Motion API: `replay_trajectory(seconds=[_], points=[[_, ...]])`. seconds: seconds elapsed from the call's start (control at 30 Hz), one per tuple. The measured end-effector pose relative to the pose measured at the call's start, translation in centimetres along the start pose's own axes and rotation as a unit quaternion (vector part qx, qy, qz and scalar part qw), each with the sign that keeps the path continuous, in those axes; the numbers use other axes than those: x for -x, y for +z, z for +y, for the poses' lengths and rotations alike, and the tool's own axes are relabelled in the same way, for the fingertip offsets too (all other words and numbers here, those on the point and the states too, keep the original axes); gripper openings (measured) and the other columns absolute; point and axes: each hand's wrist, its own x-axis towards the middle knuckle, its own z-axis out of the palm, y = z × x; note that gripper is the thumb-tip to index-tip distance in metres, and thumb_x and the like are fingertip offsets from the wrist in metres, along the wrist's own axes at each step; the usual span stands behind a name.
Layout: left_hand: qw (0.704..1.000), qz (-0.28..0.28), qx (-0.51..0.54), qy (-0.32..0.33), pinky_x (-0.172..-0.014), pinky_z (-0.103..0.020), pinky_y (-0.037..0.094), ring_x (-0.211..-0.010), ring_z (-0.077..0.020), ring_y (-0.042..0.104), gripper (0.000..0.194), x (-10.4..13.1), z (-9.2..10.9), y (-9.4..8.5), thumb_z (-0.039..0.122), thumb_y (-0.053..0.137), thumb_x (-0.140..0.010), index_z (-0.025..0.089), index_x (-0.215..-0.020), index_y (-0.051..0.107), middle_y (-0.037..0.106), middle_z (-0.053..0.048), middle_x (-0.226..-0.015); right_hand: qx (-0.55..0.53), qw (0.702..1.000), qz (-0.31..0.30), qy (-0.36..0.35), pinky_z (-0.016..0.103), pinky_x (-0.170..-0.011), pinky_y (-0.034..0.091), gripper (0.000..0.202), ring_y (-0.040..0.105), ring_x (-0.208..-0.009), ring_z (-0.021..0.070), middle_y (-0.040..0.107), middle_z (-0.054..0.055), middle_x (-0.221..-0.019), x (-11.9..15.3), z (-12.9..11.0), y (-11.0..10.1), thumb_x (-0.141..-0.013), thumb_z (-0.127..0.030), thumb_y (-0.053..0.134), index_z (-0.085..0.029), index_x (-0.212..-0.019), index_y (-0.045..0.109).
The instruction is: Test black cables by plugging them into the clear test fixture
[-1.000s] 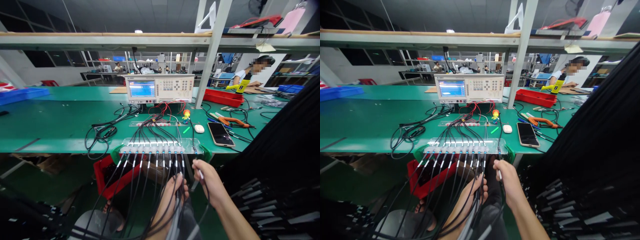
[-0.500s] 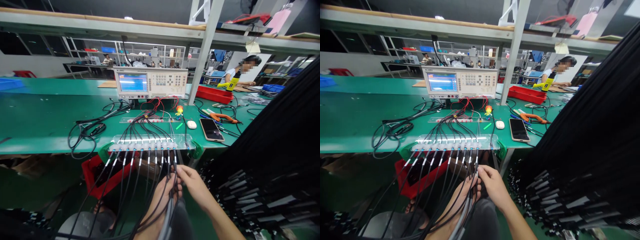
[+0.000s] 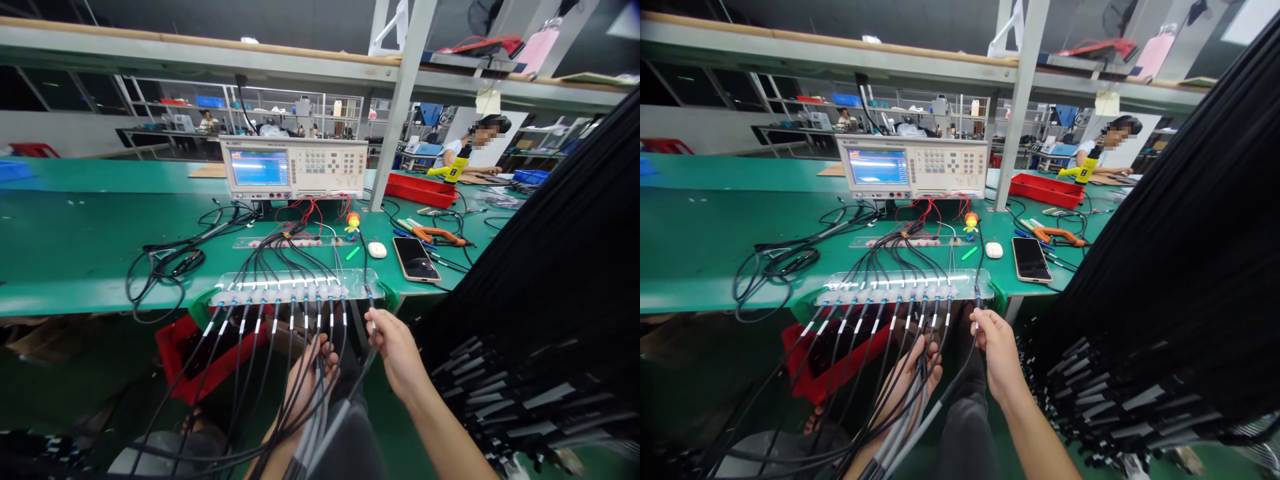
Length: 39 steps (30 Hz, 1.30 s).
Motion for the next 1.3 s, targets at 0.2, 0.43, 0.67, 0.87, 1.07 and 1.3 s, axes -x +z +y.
replay_trajectory(seconds=[0.2, 0.43, 0.67, 0.87, 1.07, 1.3], points=[[1.000, 0.003, -0.003, -0.007, -0.053, -0.020, 0.055, -0.056, -0.0092, 0.066, 0.015, 0.4, -0.4, 0.4, 0.026, 0.062, -0.082, 0.017, -0.093, 0.065, 0.069, 0.002, -0.068, -0.013, 1.000, -0.012, -0.008, 0.020, -0.050, 0.029, 0.028, 0.032, -0.052, 0.0063, 0.046, -0.004, -0.060, -0.3, -0.1, -0.1, -0.076, -0.043, 0.070, -0.016, -0.075, 0.067], [1.000, -0.002, -0.004, -0.004, -0.051, -0.017, 0.053, -0.055, -0.0070, 0.063, 0.008, 1.0, -0.7, 1.6, 0.023, 0.061, -0.082, 0.018, -0.087, 0.067, 0.067, 0.003, -0.065, -0.053, 0.998, -0.016, 0.002, 0.019, -0.050, 0.030, 0.025, 0.035, -0.053, 0.0063, 0.045, -0.004, -0.058, -0.4, -0.6, 0.0, -0.074, -0.040, 0.073, -0.015, -0.072, 0.067], [0.999, -0.029, 0.011, -0.025, -0.051, -0.017, 0.054, -0.054, -0.0080, 0.060, 0.005, 1.3, -0.8, 2.2, 0.020, 0.066, -0.078, 0.019, -0.082, 0.069, 0.066, 0.001, -0.063, -0.066, 0.998, 0.000, 0.000, 0.019, -0.049, 0.031, 0.024, 0.037, -0.054, 0.0071, 0.044, -0.004, -0.058, -0.8, -1.0, 0.5, -0.070, -0.037, 0.075, -0.015, -0.068, 0.066], [0.999, -0.021, 0.028, -0.033, -0.049, -0.017, 0.053, -0.050, -0.0067, 0.061, 0.014, 1.6, -0.8, 2.3, 0.022, 0.054, -0.087, 0.015, -0.087, 0.066, 0.065, 0.003, -0.062, -0.063, 0.996, -0.030, 0.049, 0.021, -0.051, 0.034, 0.025, 0.037, -0.051, 0.0074, 0.047, -0.004, -0.058, -0.7, -1.5, 0.1, -0.068, -0.039, 0.076, -0.016, -0.071, 0.067], [0.997, -0.018, 0.043, -0.054, -0.043, -0.017, 0.050, -0.044, -0.0077, 0.060, 0.025, 1.7, -0.6, 2.6, 0.030, 0.047, -0.090, 0.014, -0.084, 0.064, 0.063, 0.003, -0.055, -0.057, 0.993, -0.034, 0.093, 0.021, -0.054, 0.038, 0.040, 0.047, -0.055, 0.0084, 0.058, -0.002, -0.067, -0.8, -1.7, -0.4, -0.071, -0.052, 0.072, -0.017, -0.090, 0.070], [0.997, -0.017, 0.054, -0.060, -0.042, -0.018, 0.049, -0.044, -0.0081, 0.059, 0.019, 1.4, -0.9, 2.5, 0.032, 0.057, -0.085, 0.018, -0.078, 0.067, 0.063, 0.002, -0.054, -0.040, 0.995, -0.028, 0.091, 0.022, -0.054, 0.040, 0.041, 0.049, -0.056, 0.0087, 0.061, -0.001, -0.068, -1.4, -1.5, -0.6, -0.069, -0.053, 0.074, -0.017, -0.090, 0.072]])
